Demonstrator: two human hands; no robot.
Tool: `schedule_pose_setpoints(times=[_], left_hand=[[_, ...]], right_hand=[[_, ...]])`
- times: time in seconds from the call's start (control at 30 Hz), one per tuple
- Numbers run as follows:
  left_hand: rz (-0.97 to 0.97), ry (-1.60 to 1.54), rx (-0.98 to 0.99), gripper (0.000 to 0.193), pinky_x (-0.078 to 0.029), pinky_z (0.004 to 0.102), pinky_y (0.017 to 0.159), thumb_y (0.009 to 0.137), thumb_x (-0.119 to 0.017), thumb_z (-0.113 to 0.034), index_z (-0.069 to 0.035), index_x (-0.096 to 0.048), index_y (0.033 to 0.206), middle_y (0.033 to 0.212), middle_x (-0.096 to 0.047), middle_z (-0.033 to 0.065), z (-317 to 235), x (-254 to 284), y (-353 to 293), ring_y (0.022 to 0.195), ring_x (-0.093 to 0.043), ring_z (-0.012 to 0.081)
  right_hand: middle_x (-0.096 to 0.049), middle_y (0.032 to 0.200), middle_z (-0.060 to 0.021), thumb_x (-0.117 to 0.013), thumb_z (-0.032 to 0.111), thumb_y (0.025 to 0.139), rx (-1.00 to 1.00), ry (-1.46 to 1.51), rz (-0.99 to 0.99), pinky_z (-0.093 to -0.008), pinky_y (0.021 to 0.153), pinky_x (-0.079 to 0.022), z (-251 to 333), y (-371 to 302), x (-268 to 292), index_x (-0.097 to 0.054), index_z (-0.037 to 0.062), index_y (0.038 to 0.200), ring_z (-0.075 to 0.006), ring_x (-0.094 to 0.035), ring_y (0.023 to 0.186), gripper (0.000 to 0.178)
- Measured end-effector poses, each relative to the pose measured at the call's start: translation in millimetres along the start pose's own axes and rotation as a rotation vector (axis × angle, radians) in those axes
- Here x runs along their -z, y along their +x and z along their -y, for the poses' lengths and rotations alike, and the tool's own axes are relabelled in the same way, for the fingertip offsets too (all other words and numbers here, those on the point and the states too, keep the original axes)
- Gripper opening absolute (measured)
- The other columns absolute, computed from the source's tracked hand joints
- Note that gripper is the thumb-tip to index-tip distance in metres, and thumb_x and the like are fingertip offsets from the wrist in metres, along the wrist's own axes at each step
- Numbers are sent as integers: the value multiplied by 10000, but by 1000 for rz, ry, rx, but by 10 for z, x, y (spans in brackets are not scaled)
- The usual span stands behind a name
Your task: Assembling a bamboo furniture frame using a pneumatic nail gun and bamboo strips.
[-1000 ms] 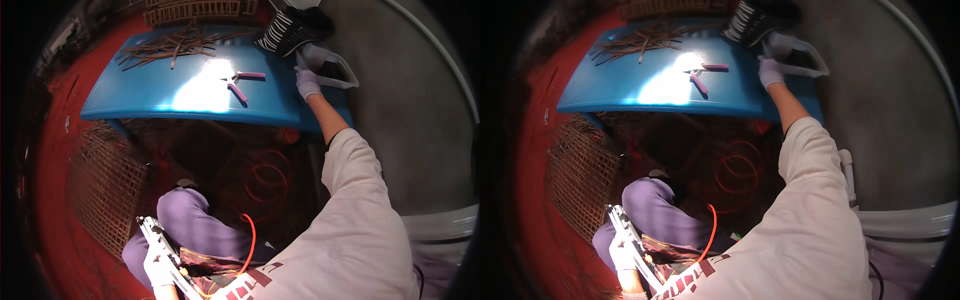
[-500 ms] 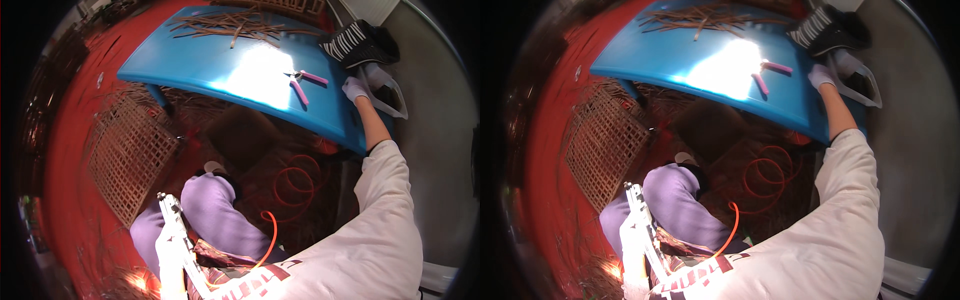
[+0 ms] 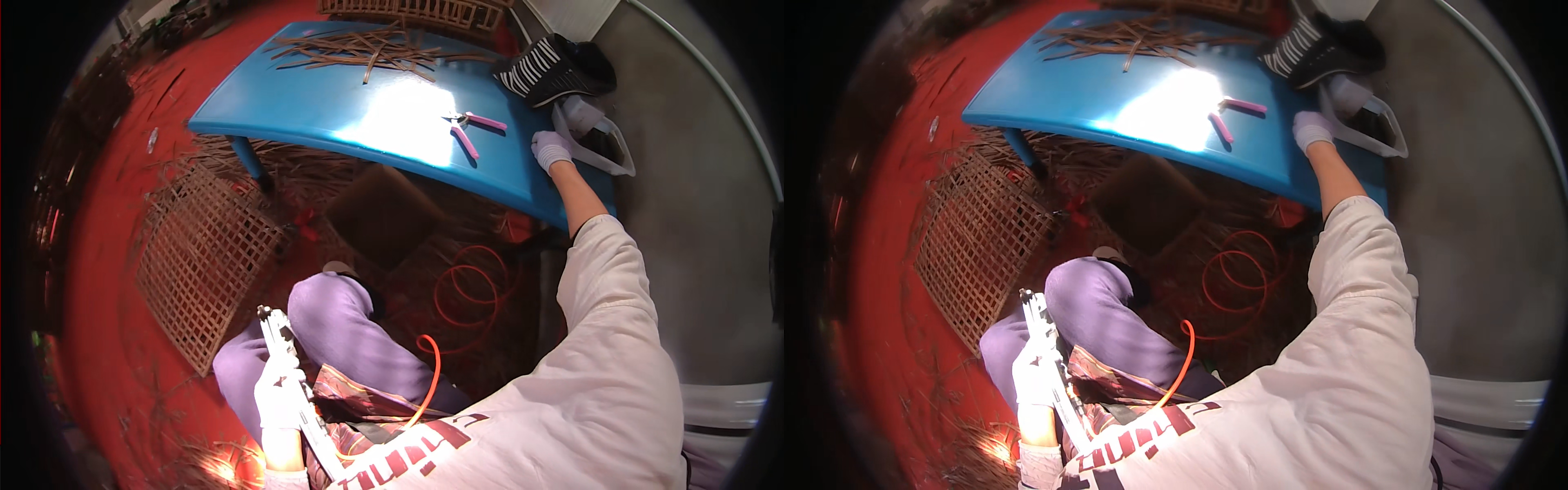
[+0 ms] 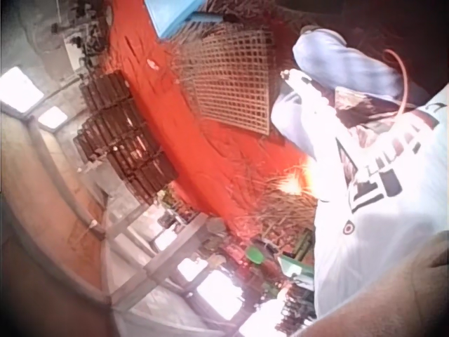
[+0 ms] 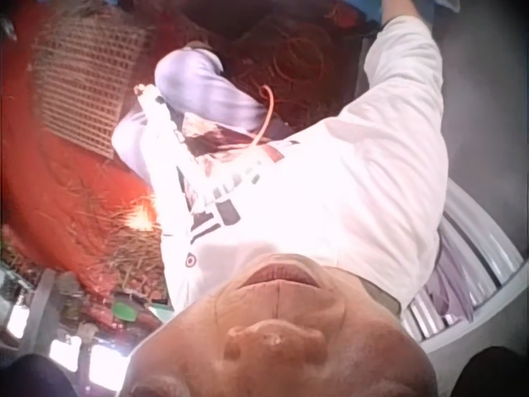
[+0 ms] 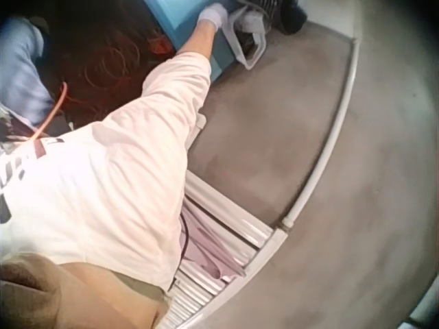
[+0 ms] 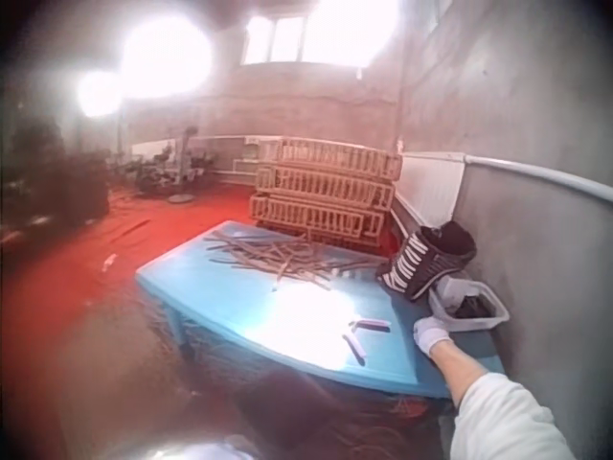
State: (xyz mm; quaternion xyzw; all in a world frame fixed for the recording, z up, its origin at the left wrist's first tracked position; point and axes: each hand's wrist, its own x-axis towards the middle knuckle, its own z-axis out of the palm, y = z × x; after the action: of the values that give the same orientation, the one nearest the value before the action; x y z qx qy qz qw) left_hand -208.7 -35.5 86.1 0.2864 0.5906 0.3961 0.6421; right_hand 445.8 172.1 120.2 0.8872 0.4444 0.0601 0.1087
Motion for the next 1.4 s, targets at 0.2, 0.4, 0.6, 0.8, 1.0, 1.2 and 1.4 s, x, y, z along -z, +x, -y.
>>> schedule_pose_setpoints(times=[0.2, 0.4, 0.6, 0.8, 1.0, 1.2, 1.4], left_hand=[[3, -284, 204, 213, -477, 282, 419, 876, -565, -201, -45, -595, 1018, 661, -529, 22, 111, 165, 73, 458, -505, 141], [-1, -407, 239, 185, -456, 274, 417, 895, -548, -188, -50, -582, 1012, 662, -498, -5, 198, 270, 88, 454, -468, 111], [153, -367, 144, 186, -416, 183, 458, 889, -534, 28, 1, -572, 1069, 723, -534, -7, 249, 402, 15, 515, -483, 67], [82, -601, 217, 247, -478, 228, 535, 919, -554, -157, -15, -572, 1120, 848, -589, 56, 224, 187, 174, 638, -560, 133], [127, -449, 26, 193, -491, 221, 548, 891, -564, -158, -30, -582, 1035, 895, -622, 87, 319, 219, 71, 667, -603, 139], [95, -464, -76, 318, -490, 218, 611, 868, -545, -94, 27, -571, 1161, 884, -616, 92, 294, 141, 66, 684, -600, 153], [115, -495, -187, 324, -487, 213, 632, 875, -503, -83, 16, -566, 1177, 875, -591, 34, 172, 67, -24, 706, -557, 103]], right_hand=[[-676, 1073, -118, -528, 241, 909, 138, 156, -99, -437, 889, -515, 151, -330, 123, -673, 205, 1106, -333, -632, 1021, 247], [-670, 1093, -115, -561, 265, 891, 208, 91, -135, -427, 920, -490, 211, -410, 60, -688, 185, 1066, -315, -610, 1064, 231], [-693, 987, -163, -638, 244, 788, 283, 266, -156, -391, 836, -520, 170, -281, -193, -702, 83, 1005, -317, -667, 942, 277], [-712, 916, -71, -681, 182, 812, 268, 621, -246, -306, 736, -520, -372, 258, -358, -714, 123, 1074, -176, -666, 785, 271], [-635, 869, -13, -665, 196, 898, 577, 1340, 269, -206, 639, -455, 1711, -2058, 874, -637, 71, 1210, -62, -545, 698, 337], [-655, 924, -54, -654, 149, 894, 791, 1500, 883, -251, 720, -525, 2862, -3808, 992, -641, 25, 1115, -108, -623, 798, 254], [-659, 884, -47, -671, 161, 891, 758, 1515, 736, -243, 709, -520, 3355, -4258, 598, -634, 22, 1038, -93, -625, 795, 206]])
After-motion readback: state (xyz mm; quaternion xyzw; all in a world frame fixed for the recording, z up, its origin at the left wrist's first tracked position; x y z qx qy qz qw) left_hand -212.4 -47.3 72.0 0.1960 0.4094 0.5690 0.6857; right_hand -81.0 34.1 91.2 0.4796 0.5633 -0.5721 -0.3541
